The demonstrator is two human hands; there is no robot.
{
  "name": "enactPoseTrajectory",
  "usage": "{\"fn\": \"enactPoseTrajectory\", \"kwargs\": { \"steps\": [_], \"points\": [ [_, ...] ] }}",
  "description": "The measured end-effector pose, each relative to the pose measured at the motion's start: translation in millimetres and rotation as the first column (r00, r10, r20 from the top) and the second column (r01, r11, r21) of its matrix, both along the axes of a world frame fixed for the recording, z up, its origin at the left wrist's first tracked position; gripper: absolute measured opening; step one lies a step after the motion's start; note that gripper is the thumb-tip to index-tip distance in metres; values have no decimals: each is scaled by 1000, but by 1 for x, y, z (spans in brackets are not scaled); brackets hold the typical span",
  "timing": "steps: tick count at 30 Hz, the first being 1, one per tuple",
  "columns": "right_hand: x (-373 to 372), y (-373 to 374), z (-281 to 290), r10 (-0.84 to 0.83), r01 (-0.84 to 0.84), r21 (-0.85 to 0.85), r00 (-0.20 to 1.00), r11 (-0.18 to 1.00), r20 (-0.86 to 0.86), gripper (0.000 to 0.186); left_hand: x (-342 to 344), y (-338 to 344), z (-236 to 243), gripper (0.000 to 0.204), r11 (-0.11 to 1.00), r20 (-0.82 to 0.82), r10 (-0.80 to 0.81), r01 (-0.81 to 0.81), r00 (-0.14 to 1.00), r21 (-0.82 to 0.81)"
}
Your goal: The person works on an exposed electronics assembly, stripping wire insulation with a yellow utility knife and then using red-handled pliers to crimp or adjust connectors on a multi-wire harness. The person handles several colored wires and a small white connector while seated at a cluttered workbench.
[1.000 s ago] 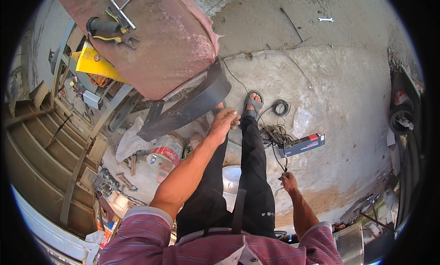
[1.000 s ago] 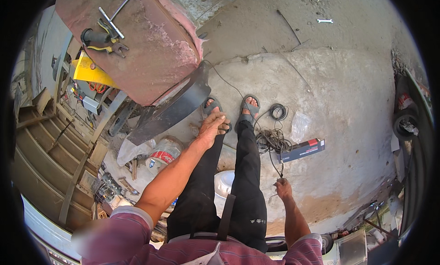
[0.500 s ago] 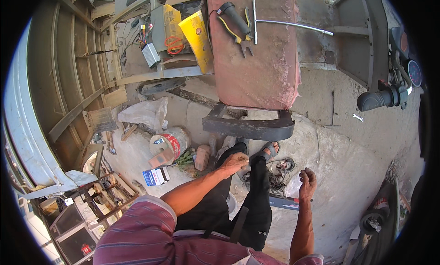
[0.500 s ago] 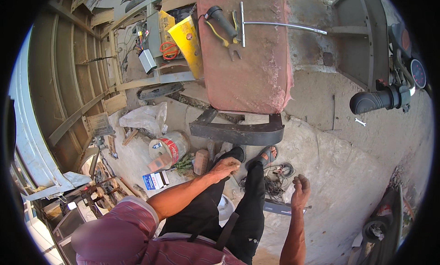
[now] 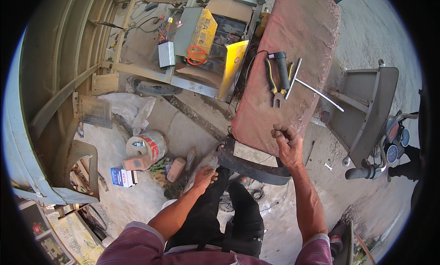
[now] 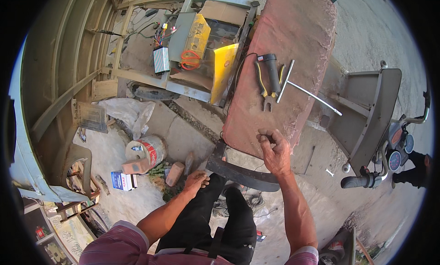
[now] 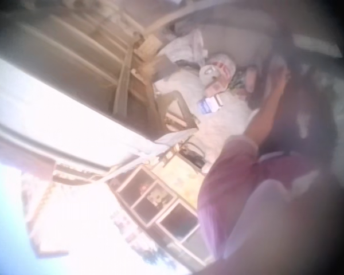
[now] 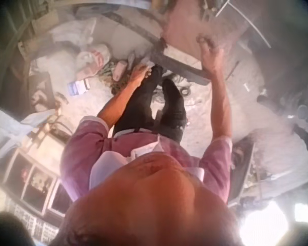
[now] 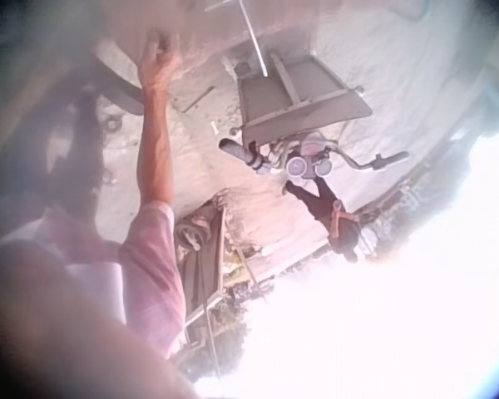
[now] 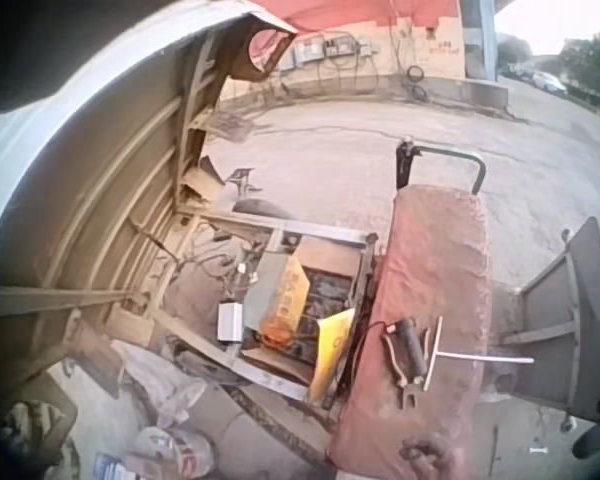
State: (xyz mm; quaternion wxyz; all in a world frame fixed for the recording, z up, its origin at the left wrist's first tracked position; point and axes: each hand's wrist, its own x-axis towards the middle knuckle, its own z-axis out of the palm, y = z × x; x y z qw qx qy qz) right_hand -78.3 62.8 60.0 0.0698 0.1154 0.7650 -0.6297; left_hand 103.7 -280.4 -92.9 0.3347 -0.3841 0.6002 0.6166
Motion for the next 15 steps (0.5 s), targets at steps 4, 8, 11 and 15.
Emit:
{"fn": "enactPoseTrajectory", "kwargs": {
  "steps": [4,8,11,15],
  "points": [
    [-91,-27,18,114,-100,122,986,987,-119,20,-16,-14,-9,18,988,-31,153,-152,988,38],
    [-189,-20,21,51,-38,83,985,996,-165,24,-38,-24,-20,19,968,-61,248,-244,967,62],
    [-256,5,11,-15,27,47,973,999,-229,29,-58,-23,-25,19,949,-48,314,-311,948,60],
    [-335,47,-12,-79,137,334,980,933,-182,33,-91,-15,-22,17,913,-79,408,-403,910,69]
  ]
}}
